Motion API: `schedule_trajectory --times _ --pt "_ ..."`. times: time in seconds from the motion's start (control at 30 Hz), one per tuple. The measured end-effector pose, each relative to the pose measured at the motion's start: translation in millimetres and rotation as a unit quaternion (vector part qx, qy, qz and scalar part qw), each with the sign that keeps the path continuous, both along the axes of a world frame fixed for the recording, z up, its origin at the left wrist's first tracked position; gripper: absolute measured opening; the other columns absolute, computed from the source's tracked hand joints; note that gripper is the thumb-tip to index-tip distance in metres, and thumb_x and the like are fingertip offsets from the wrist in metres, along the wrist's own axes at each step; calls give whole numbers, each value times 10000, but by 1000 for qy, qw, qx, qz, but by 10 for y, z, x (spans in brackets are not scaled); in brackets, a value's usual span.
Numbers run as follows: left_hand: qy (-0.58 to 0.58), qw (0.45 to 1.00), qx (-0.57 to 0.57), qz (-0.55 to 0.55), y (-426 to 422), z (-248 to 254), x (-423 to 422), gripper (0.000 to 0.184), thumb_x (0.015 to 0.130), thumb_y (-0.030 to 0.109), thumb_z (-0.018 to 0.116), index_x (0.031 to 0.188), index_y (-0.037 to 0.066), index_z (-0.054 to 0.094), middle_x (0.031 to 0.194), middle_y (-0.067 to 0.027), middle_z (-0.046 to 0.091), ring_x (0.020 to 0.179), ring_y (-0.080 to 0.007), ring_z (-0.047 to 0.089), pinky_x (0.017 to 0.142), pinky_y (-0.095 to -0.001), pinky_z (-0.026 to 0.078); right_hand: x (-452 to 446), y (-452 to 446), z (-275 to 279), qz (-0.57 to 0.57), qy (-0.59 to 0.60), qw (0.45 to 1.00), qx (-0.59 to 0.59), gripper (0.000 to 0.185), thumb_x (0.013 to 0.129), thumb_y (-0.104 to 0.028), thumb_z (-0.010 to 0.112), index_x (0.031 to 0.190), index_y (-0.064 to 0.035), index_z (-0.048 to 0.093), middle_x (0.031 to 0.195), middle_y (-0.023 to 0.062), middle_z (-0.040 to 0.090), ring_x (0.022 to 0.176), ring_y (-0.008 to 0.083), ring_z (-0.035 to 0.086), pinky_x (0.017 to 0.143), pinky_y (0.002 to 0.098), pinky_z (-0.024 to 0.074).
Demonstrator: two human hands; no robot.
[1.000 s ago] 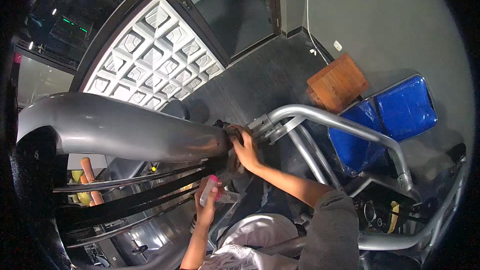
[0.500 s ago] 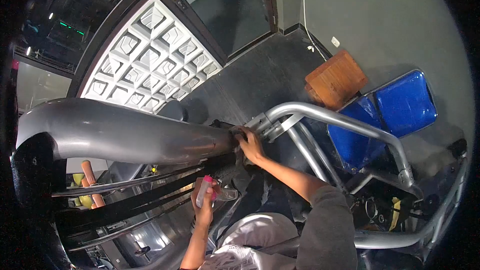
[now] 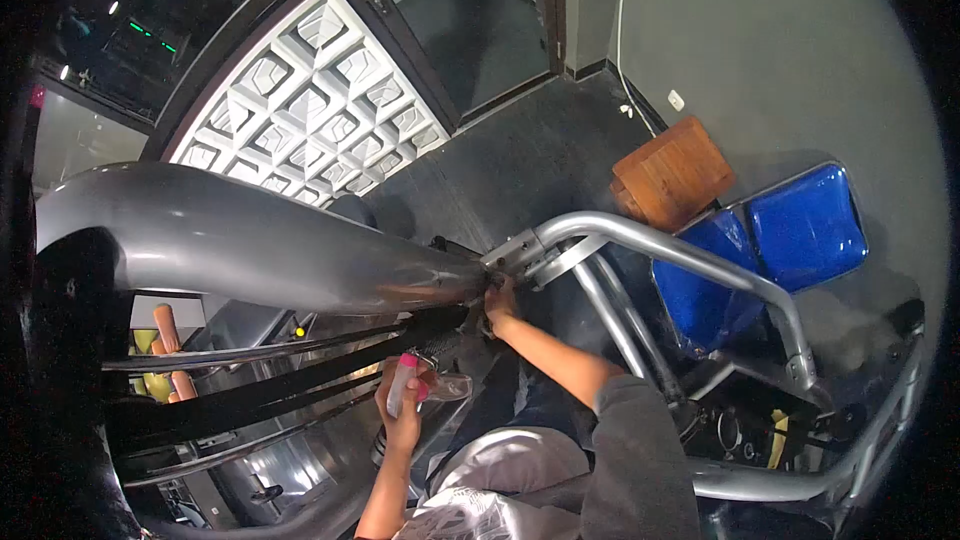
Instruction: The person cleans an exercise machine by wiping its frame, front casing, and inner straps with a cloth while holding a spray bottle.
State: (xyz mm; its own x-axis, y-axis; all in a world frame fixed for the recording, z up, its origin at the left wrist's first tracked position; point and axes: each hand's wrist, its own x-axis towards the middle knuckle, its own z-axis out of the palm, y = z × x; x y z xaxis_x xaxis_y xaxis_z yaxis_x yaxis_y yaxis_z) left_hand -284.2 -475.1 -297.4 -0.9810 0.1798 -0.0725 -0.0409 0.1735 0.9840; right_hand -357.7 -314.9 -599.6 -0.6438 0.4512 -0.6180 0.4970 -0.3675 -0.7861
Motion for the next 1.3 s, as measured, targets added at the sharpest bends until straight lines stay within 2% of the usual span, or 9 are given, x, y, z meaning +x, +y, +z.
schedule_trajectory --times 0.1,0.17,0.33,0.47,0.57,0.77,0.97,1.13,1.3 --pt "-35 999 14 5 -42 39 5 406 922 376 671 1007 -20 646 1002 -80 570 764 -157 609 690 -287 511 -77 212 693 22 -18 992 -126 361 951 -98 517 1296 -84 413 1125 124 577 999 253 591 884 431 509" --pt "-65 997 39 17 -41 80 26 420 922 381 672 1002 -30 648 1008 -85 574 745 -167 614 694 -292 513 -46 313 1026 104 22 980 -170 530 962 -125 457 1449 -28 271 1352 214 467 1227 296 478 1029 407 404" --pt "44 999 -9 -6 -215 111 0 468 930 447 628 964 -18 670 801 -75 661 742 -159 641 647 -299 485 125 500 2374 192 116 973 -47 521 953 -192 511 1409 -14 330 1353 196 459 1236 265 457 1022 372 379" --pt "100 994 -1 41 -188 578 26 494 934 463 591 908 -22 676 662 -65 659 677 -151 612 622 -296 459 258 609 3099 206 321 924 28 415 897 -43 519 1302 -29 430 1186 121 492 1173 211 456 1039 335 350" --pt "178 980 -63 59 -414 677 43 479 930 450 592 875 -19 674 671 -65 642 650 -159 631 616 -300 465 376 524 3391 190 447 855 179 453 832 23 483 1282 -19 449 1182 107 497 1203 207 441 1076 323 308" --pt "157 978 67 116 -646 1104 185 437 880 370 647 819 -62 627 770 -74 543 513 -175 616 482 -275 471 389 164 3758 359 442 820 57 366 816 -58 575 1180 -35 544 1027 124 615 935 209 607 877 354 467" --pt "174 965 73 182 -793 1584 342 382 865 300 633 816 -78 602 795 -99 563 521 -179 616 503 -292 498 64 -241 4536 366 551 725 192 422 798 -115 687 1208 -52 604 911 122 662 866 242 635 854 367 488" --pt "228 955 -1 191 -838 1948 321 260 907 178 597 821 -68 604 793 -91 567 534 -146 615 499 -272 509 -182 -692 4732 309 592 688 282 360 849 -228 754 1177 -100 678 999 85 582 1111 263 569 986 349 423" --pt "230 943 -24 239 -828 2161 255 187 844 132 601 804 -50 615 782 -80 580 533 -148 596 511 -273 494 -315 -944 4569 377 581 710 127 312 845 -205 772 1066 -1 691 948 131 719 910 201 687 842 317 504"
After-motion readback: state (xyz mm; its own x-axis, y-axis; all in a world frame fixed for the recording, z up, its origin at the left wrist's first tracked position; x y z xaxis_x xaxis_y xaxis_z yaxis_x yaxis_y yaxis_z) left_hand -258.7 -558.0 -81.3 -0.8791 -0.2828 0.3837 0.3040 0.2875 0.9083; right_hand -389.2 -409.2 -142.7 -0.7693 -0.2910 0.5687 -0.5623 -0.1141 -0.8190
